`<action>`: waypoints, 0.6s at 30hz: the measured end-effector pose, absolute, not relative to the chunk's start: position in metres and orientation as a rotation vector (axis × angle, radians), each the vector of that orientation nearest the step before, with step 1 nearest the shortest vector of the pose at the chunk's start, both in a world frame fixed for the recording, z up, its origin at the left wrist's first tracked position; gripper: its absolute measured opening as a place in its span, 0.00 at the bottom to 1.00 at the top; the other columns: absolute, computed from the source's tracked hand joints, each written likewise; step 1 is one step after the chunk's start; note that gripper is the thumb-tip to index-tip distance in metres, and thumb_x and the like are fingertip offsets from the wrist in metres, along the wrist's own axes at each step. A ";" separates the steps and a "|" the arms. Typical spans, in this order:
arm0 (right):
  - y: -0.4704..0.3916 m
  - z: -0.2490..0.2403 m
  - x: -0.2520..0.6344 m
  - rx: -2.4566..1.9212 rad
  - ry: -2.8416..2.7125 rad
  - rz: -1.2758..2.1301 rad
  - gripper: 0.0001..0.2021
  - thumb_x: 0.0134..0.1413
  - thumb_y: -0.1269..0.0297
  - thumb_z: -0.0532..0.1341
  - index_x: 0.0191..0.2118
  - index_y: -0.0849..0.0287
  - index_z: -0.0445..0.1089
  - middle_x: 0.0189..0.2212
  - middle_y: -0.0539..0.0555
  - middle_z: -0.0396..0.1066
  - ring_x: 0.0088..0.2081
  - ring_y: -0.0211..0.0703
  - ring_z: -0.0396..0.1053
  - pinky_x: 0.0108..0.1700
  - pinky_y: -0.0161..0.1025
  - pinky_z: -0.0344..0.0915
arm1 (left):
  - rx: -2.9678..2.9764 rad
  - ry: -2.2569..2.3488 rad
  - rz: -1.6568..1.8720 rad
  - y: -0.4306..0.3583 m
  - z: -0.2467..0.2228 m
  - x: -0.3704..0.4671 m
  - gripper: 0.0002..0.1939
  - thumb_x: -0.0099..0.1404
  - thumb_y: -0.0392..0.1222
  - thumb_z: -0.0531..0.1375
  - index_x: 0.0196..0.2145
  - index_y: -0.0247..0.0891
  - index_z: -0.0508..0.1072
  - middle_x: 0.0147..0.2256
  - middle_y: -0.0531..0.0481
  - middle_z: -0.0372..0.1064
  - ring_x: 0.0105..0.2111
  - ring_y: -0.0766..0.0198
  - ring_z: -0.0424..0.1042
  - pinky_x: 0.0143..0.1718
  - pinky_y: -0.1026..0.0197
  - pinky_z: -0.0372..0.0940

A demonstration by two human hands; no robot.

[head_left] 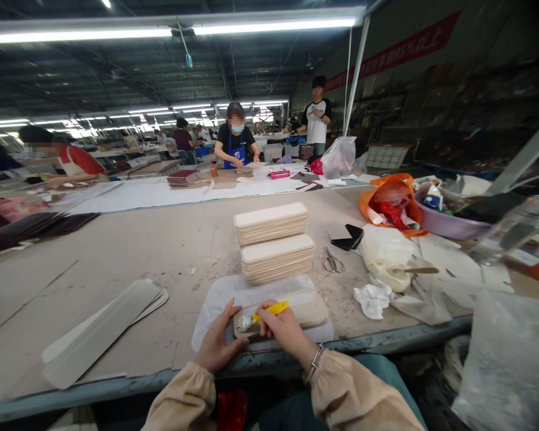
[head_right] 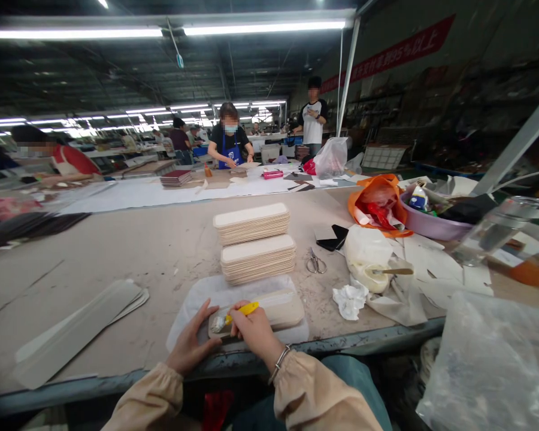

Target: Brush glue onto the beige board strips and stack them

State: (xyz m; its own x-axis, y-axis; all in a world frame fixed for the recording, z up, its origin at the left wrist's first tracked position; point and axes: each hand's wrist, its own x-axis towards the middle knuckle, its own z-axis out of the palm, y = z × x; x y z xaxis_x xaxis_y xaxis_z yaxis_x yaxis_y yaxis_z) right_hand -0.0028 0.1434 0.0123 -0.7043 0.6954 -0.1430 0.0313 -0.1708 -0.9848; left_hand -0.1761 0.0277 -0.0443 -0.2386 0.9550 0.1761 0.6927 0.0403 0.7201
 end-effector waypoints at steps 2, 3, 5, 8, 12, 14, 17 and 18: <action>0.144 0.011 -0.002 -0.842 -1.692 1.892 0.07 0.50 0.61 0.55 0.29 0.59 0.65 0.12 0.45 0.62 0.15 0.33 0.54 0.19 0.30 0.50 | 1.680 1.984 1.016 0.028 -0.045 -0.176 0.44 0.57 0.50 0.61 0.63 0.41 0.41 0.56 0.41 0.59 0.56 0.51 0.59 0.57 0.45 0.55; 0.145 0.010 0.000 -0.851 -1.706 1.880 0.07 0.50 0.61 0.55 0.29 0.59 0.65 0.12 0.45 0.62 0.15 0.33 0.54 0.19 0.31 0.50 | 1.686 1.993 1.011 0.028 -0.045 -0.176 0.44 0.57 0.49 0.61 0.63 0.41 0.41 0.56 0.41 0.60 0.56 0.51 0.59 0.57 0.45 0.55; 0.148 0.011 0.005 -0.878 -1.724 1.847 0.07 0.50 0.62 0.55 0.29 0.59 0.65 0.12 0.44 0.62 0.15 0.33 0.55 0.20 0.31 0.51 | 1.699 2.009 1.004 0.028 -0.045 -0.176 0.43 0.57 0.49 0.61 0.63 0.41 0.42 0.56 0.42 0.60 0.56 0.51 0.59 0.57 0.45 0.55; 0.158 0.014 0.019 -0.919 -1.756 1.756 0.06 0.49 0.63 0.55 0.29 0.59 0.66 0.11 0.44 0.62 0.16 0.34 0.57 0.23 0.31 0.54 | 1.731 2.028 0.982 0.029 -0.045 -0.177 0.41 0.57 0.50 0.60 0.63 0.42 0.44 0.56 0.42 0.59 0.57 0.51 0.58 0.58 0.45 0.54; 0.176 0.021 0.044 -1.017 -1.770 1.639 0.07 0.49 0.63 0.55 0.27 0.59 0.66 0.11 0.44 0.61 0.17 0.35 0.59 0.25 0.31 0.56 | 1.769 2.037 0.949 0.029 -0.045 -0.179 0.40 0.58 0.50 0.59 0.62 0.42 0.44 0.56 0.43 0.60 0.58 0.53 0.57 0.58 0.47 0.54; 0.185 0.026 0.058 -1.075 -1.779 1.564 0.07 0.49 0.63 0.54 0.27 0.59 0.66 0.11 0.44 0.61 0.17 0.35 0.59 0.25 0.31 0.57 | 1.774 2.039 0.936 0.029 -0.045 -0.180 0.40 0.59 0.50 0.58 0.62 0.42 0.44 0.56 0.43 0.60 0.58 0.53 0.57 0.58 0.48 0.54; 0.198 0.031 0.080 -1.141 -1.799 1.442 0.08 0.49 0.63 0.54 0.25 0.59 0.66 0.12 0.45 0.62 0.18 0.36 0.61 0.28 0.32 0.58 | 1.778 2.059 0.916 0.029 -0.046 -0.180 0.39 0.58 0.51 0.58 0.62 0.42 0.46 0.57 0.44 0.59 0.58 0.52 0.56 0.58 0.48 0.55; 0.202 0.033 0.087 -1.159 -1.801 1.402 0.08 0.49 0.63 0.53 0.24 0.59 0.66 0.12 0.45 0.63 0.19 0.36 0.62 0.29 0.32 0.58 | 1.780 2.066 0.915 0.029 -0.046 -0.181 0.38 0.58 0.51 0.58 0.62 0.42 0.46 0.57 0.44 0.59 0.58 0.52 0.56 0.59 0.48 0.54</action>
